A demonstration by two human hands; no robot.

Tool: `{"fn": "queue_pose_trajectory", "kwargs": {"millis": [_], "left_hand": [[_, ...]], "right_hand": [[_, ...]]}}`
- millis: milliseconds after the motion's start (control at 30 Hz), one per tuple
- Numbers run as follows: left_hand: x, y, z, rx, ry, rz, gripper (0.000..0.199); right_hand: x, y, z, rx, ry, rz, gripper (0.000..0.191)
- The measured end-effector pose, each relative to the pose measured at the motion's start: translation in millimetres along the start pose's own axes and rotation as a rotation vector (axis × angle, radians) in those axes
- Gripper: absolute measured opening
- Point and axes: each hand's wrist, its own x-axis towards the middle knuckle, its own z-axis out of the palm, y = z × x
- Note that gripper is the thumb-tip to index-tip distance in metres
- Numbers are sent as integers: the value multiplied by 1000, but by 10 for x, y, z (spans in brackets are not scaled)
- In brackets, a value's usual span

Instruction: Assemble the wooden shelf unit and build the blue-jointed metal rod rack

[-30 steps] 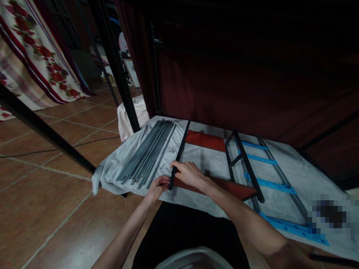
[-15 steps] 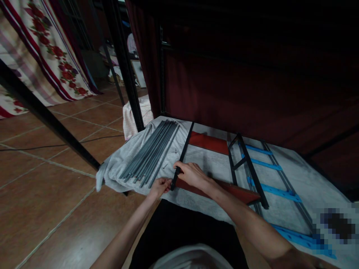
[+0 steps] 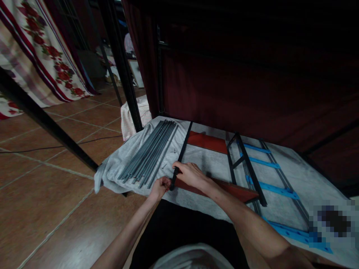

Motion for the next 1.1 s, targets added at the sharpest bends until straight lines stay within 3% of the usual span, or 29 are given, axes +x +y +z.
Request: {"fn": "queue_pose_trajectory", "kwargs": {"millis": [333,500,733,1100], "left_hand": [[40,-5,-37,45,-17,-27,27],[42,42,-27,44,-37,6,18],[23,74,-43,56,-38,-17,23],[35,148,-57,35,-70,-3,15]], "right_hand": [[-11,-5,-9,7,2,16,38],[-15,-8,-16,16,6,3,38],[-11,-3,-2,30,9,13,37],[-22,-21,-19,26,1,31,38]]}}
